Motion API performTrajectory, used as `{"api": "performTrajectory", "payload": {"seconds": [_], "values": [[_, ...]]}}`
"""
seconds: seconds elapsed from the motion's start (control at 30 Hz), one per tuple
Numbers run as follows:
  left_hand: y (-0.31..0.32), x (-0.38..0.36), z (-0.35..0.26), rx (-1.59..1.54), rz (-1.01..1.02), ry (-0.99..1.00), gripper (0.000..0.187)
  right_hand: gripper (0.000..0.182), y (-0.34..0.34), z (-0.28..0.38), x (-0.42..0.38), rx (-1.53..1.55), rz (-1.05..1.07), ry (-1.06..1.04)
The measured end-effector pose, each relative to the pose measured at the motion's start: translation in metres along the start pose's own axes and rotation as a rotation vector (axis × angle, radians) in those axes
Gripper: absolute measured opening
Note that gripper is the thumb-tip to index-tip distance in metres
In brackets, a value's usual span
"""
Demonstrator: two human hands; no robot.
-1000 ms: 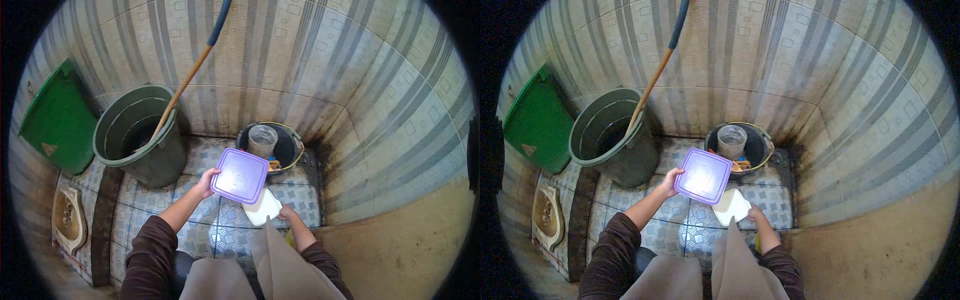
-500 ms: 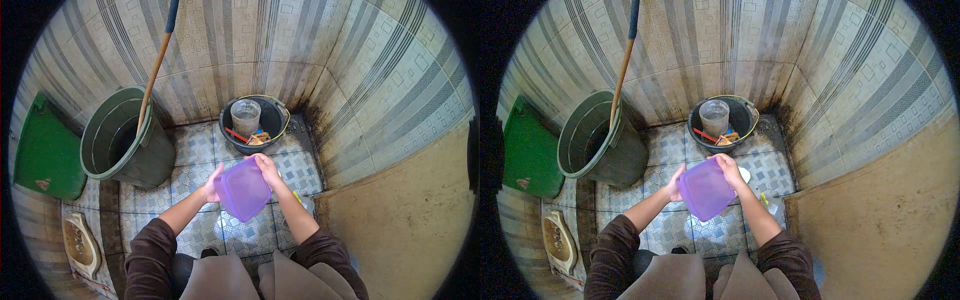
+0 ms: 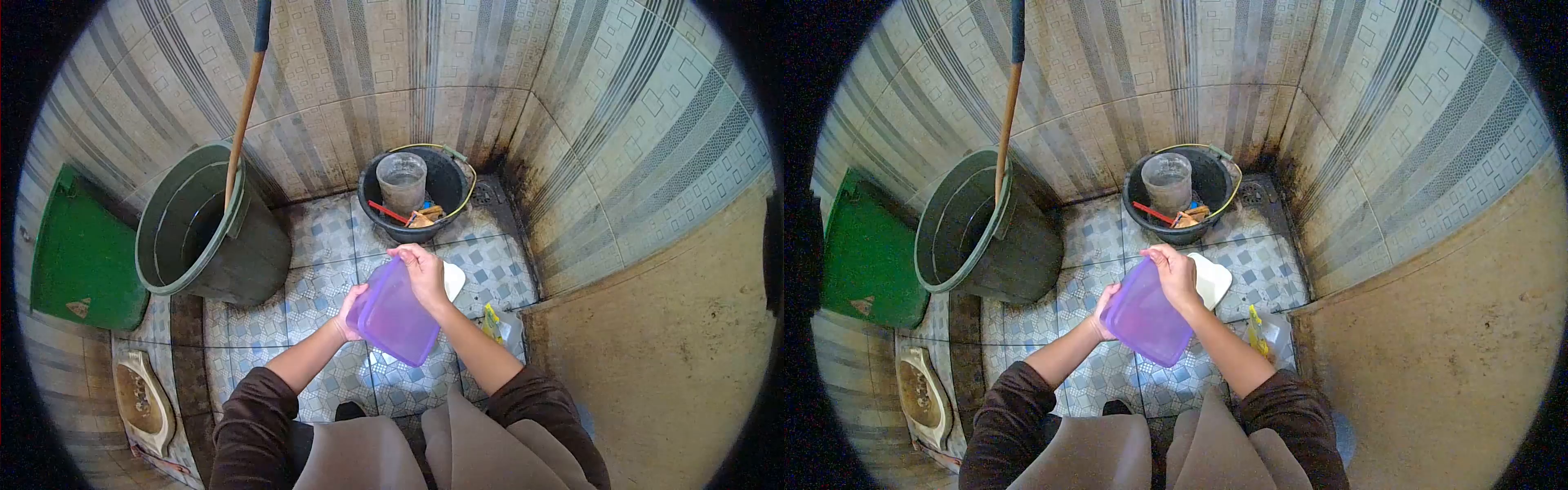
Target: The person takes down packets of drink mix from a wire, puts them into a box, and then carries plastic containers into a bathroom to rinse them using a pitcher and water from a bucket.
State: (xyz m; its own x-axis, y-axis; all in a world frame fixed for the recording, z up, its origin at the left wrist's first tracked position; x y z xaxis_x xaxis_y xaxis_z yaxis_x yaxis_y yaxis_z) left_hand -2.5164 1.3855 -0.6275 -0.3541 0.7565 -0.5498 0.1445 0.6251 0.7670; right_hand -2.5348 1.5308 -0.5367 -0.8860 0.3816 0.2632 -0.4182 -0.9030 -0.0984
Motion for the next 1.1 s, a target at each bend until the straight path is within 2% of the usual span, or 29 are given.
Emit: {"api": "performTrajectory", "payload": {"seconds": [0.03, 0.1, 0.27, 0.33, 0.4, 0.47, 0.5, 0.57, 0.63, 0.7, 0.73, 0.77, 0.83, 0.9, 0.97, 1.0, 1.03, 1.07, 1.1], "values": [[0.002, 0.001, 0.0, -0.011, 0.003, 0.025, 0.058, 0.024, 0.001, 0.004, 0.0, 0.0, 0.001, 0.0], [0.005, 0.001, 0.0, -0.02, 0.004, 0.044, 0.059, 0.025, -0.006, 0.023, -0.003, -0.163, -0.134, -0.21], [0.015, -0.002, 0.001, -0.001, -0.013, 0.094, 0.059, 0.028, -0.014, 0.028, -0.008, -0.129, -0.266, -0.173], [0.012, 0.0, 0.004, -0.11, 0.023, 0.069, 0.061, 0.03, -0.02, 0.029, -0.009, -0.094, -0.331, -0.178], [0.013, -0.003, -0.004, -0.053, 0.065, 0.087, 0.064, 0.033, -0.026, 0.034, -0.008, -0.064, -0.384, -0.228], [0.031, -0.008, -0.016, 0.052, 0.197, 0.111, 0.076, 0.034, -0.027, 0.031, -0.003, -0.004, -0.343, -0.197], [0.03, -0.007, -0.02, 0.05, 0.194, 0.113, 0.076, 0.036, -0.026, 0.028, 0.001, 0.059, -0.297, -0.17], [0.031, -0.01, -0.025, -0.01, 0.38, 0.087, 0.076, 0.039, -0.027, 0.022, 0.012, 0.265, -0.228, -0.15], [-0.006, -0.007, -0.036, -0.002, 0.391, 0.07, 0.078, 0.04, -0.039, 0.022, 0.022, 0.232, -0.148, -0.173], [-0.008, -0.015, -0.05, 0.063, 0.415, 0.127, 0.08, 0.039, -0.057, 0.029, 0.026, 0.018, -0.231, -0.205], [-0.011, -0.019, -0.055, 0.08, 0.423, 0.135, 0.081, 0.04, -0.069, 0.033, 0.021, -0.236, -0.352, -0.246], [-0.015, -0.025, -0.06, 0.063, 0.422, 0.142, 0.081, 0.04, -0.076, 0.03, 0.016, -0.279, -0.44, -0.369], [-0.018, -0.035, -0.077, 0.034, 0.428, 0.16, 0.08, 0.038, -0.071, 0.015, 0.007, -0.583, -0.431, -0.529], [-0.012, -0.038, -0.088, 0.018, 0.44, 0.187, 0.079, 0.034, -0.047, -0.03, -0.022, -0.879, -0.254, -0.675], [0.001, -0.038, -0.086, 0.069, 0.432, 0.201, 0.081, 0.028, -0.021, -0.074, -0.063, -0.875, 0.119, -0.832], [0.006, -0.036, -0.086, 0.049, 0.396, 0.213, 0.082, 0.028, -0.023, -0.085, -0.075, -0.894, 0.113, -0.818], [0.008, -0.035, -0.084, 0.025, 0.352, 0.225, 0.083, 0.028, -0.02, -0.089, -0.09, -0.856, 0.2, -0.857], [0.016, -0.034, -0.083, 0.067, 0.392, 0.226, 0.083, 0.028, -0.018, -0.093, -0.104, -0.809, 0.289, -0.892], [0.017, -0.033, -0.083, 0.069, 0.408, 0.211, 0.083, 0.028, -0.023, -0.097, -0.112, -0.817, 0.291, -0.87]]}}
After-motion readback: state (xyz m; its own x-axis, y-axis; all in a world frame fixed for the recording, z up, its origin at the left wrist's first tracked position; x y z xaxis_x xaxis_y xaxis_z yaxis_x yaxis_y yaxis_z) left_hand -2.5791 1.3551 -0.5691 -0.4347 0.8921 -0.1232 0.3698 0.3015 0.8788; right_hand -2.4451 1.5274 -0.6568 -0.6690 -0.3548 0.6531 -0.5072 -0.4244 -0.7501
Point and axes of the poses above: each hand's wrist, its own x-axis towards the middle knuckle, its own y-axis out of the palm, z = x × y, the point moved 6 cm from there along x, towards the middle knuckle, and after that the axes turned 3 degrees about -z, right-handed, at the moved point
